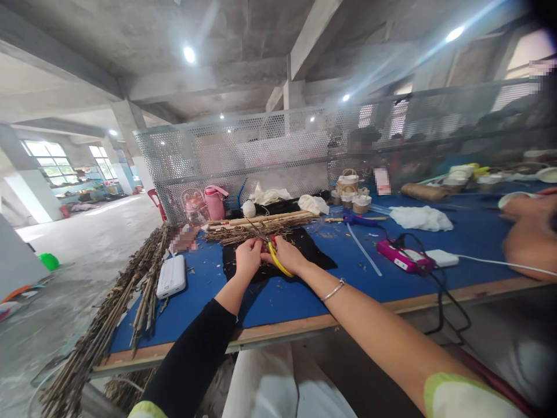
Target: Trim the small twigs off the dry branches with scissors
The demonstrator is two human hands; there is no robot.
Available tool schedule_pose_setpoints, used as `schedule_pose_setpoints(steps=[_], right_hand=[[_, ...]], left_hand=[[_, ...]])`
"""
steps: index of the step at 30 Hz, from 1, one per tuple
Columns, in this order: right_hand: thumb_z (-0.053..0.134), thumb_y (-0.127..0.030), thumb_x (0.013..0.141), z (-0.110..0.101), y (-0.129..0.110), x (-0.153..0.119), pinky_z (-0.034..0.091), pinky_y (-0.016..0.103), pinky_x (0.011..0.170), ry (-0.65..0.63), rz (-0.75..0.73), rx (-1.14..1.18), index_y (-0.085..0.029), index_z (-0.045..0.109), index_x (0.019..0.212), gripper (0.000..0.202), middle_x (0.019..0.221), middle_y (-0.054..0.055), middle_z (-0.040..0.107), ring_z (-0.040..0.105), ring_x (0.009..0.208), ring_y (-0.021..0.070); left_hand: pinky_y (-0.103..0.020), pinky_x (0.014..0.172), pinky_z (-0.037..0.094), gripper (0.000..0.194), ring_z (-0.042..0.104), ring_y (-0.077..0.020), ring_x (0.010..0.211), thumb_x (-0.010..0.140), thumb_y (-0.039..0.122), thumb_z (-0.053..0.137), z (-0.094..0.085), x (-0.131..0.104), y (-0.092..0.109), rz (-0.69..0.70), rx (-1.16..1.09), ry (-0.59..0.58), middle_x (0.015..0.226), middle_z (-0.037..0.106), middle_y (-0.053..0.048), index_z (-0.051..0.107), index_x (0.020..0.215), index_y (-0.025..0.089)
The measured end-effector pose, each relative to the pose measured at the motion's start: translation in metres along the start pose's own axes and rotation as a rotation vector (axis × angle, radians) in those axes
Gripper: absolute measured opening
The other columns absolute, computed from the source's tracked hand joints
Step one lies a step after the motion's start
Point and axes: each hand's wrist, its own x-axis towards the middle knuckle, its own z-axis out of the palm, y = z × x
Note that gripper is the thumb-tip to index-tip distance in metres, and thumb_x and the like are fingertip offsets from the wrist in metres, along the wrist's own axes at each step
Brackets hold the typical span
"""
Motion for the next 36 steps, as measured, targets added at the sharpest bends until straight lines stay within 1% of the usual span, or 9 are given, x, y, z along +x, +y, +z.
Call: schedule_pose_setpoints(steps=[3, 8, 12, 19, 22, 26, 30, 33, 36], right_hand=[[0.052, -0.064, 0.07, 0.001, 0.001, 0.001, 0.037, 0.026, 0.067, -0.013, -0.036, 0.012, -0.015, 0.044, 0.1, 0.058, 0.097, 0.013, 0.06, 0.058, 0.092, 0.0236], [0.044, -0.07, 0.071, 0.0, 0.002, 0.001, 0.035, 0.026, 0.062, -0.034, 0.004, -0.035, -0.017, 0.046, 0.096, 0.059, 0.089, 0.012, 0.063, 0.06, 0.084, 0.025], [0.042, -0.073, 0.069, -0.001, 0.001, 0.001, 0.036, 0.026, 0.061, -0.025, 0.033, -0.085, -0.017, 0.048, 0.092, 0.061, 0.087, 0.012, 0.064, 0.061, 0.083, 0.0248], [0.041, -0.073, 0.069, -0.002, 0.0, 0.004, 0.037, 0.026, 0.062, -0.024, 0.08, -0.11, -0.019, 0.052, 0.086, 0.057, 0.086, 0.01, 0.065, 0.061, 0.083, 0.0243], [0.045, -0.071, 0.069, -0.001, 0.0, 0.004, 0.037, 0.026, 0.064, -0.025, 0.093, -0.098, -0.019, 0.052, 0.089, 0.056, 0.088, 0.01, 0.065, 0.061, 0.085, 0.024], [0.051, -0.069, 0.067, 0.001, 0.002, 0.002, 0.037, 0.026, 0.065, -0.038, 0.043, -0.042, -0.017, 0.048, 0.099, 0.06, 0.095, 0.012, 0.063, 0.06, 0.087, 0.024], [0.052, -0.067, 0.067, 0.002, 0.003, 0.0, 0.037, 0.026, 0.065, -0.025, 0.008, -0.027, -0.016, 0.047, 0.099, 0.061, 0.099, 0.013, 0.061, 0.059, 0.09, 0.0248], [0.051, -0.068, 0.068, 0.002, 0.002, 0.0, 0.037, 0.026, 0.065, -0.025, -0.005, -0.037, -0.016, 0.046, 0.099, 0.061, 0.099, 0.013, 0.061, 0.059, 0.091, 0.0249], [0.046, -0.069, 0.07, 0.001, 0.001, 0.0, 0.037, 0.027, 0.064, -0.034, -0.006, -0.045, -0.016, 0.046, 0.099, 0.06, 0.093, 0.013, 0.063, 0.06, 0.087, 0.0251]], left_hand=[[-0.022, 0.06, 0.04, 0.03, 0.058, -0.0141, 0.064, 0.077, 0.034, 0.045, -0.003, -0.002, 0.006, 0.058, 0.093, -0.001, 0.069, 0.067, -0.003, 0.068, 0.076, 0.015], [-0.021, 0.057, 0.036, 0.034, 0.053, -0.0127, 0.06, 0.078, 0.035, 0.041, -0.007, -0.005, 0.013, 0.111, 0.244, 0.018, 0.063, 0.064, -0.002, 0.066, 0.068, 0.015], [-0.021, 0.056, 0.034, 0.035, 0.052, -0.0123, 0.058, 0.079, 0.034, 0.04, -0.008, -0.004, 0.013, 0.128, 0.289, 0.027, 0.061, 0.063, -0.002, 0.065, 0.064, 0.015], [-0.022, 0.058, 0.037, 0.033, 0.055, -0.0132, 0.06, 0.079, 0.035, 0.042, -0.006, -0.001, 0.008, 0.068, 0.248, 0.055, 0.064, 0.065, -0.003, 0.067, 0.069, 0.015], [-0.022, 0.058, 0.038, 0.032, 0.056, -0.0135, 0.059, 0.078, 0.034, 0.043, -0.006, -0.001, 0.007, 0.038, 0.212, 0.064, 0.063, 0.065, -0.003, 0.065, 0.066, 0.015], [-0.022, 0.057, 0.04, 0.028, 0.057, -0.0131, 0.058, 0.077, 0.031, 0.043, -0.006, -0.001, 0.009, 0.026, 0.159, 0.052, 0.062, 0.065, -0.003, 0.063, 0.064, 0.015], [-0.021, 0.057, 0.04, 0.027, 0.058, -0.013, 0.057, 0.077, 0.03, 0.043, -0.005, -0.002, 0.01, 0.007, 0.15, 0.036, 0.062, 0.065, -0.003, 0.064, 0.068, 0.015], [-0.021, 0.057, 0.04, 0.027, 0.057, -0.0128, 0.058, 0.077, 0.03, 0.043, -0.005, -0.003, 0.01, 0.014, 0.166, 0.03, 0.063, 0.065, -0.003, 0.064, 0.068, 0.015], [-0.021, 0.056, 0.038, 0.028, 0.056, -0.0125, 0.058, 0.077, 0.03, 0.042, -0.006, -0.003, 0.01, 0.055, 0.206, 0.028, 0.063, 0.065, -0.003, 0.064, 0.069, 0.016]])
